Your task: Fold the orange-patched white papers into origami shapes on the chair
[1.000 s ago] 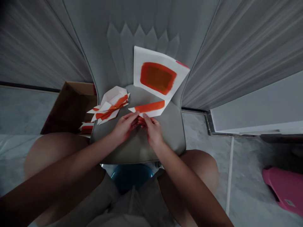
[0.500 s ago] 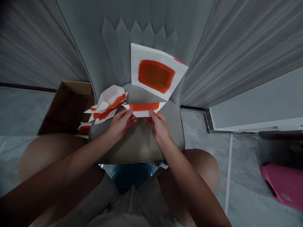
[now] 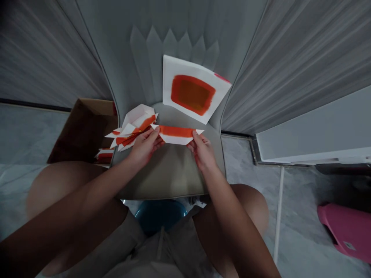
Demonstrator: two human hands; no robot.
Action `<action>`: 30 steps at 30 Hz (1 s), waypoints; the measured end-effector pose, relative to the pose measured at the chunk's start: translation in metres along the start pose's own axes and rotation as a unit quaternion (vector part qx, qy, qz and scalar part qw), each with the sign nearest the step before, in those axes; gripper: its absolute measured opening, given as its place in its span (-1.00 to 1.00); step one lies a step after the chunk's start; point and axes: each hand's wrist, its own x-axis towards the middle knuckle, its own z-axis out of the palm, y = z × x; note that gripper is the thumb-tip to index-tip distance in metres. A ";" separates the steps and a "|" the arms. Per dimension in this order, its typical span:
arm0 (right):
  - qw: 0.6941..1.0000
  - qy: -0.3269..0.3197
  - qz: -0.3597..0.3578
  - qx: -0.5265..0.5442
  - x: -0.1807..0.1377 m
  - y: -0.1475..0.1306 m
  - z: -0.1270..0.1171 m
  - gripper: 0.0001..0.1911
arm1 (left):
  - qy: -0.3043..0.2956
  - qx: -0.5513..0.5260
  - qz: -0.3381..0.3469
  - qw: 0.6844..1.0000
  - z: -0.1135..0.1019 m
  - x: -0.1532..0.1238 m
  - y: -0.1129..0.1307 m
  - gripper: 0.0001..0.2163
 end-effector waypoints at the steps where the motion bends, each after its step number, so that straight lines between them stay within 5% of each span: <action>1: 1.000 0.000 0.001 0.000 0.000 0.000 0.000 -0.68 | 0.005 -0.009 -0.006 1.000 0.000 0.000 0.001 -0.76; 17: 1.000 0.026 0.012 0.001 0.005 0.002 0.000 -0.59 | 0.016 -0.056 0.022 0.998 -0.002 0.002 0.011 -0.69; 30: 0.997 0.056 -0.047 -0.017 0.004 0.003 0.002 -0.74 | 0.028 -0.051 0.017 0.998 -0.005 0.005 0.008 -0.72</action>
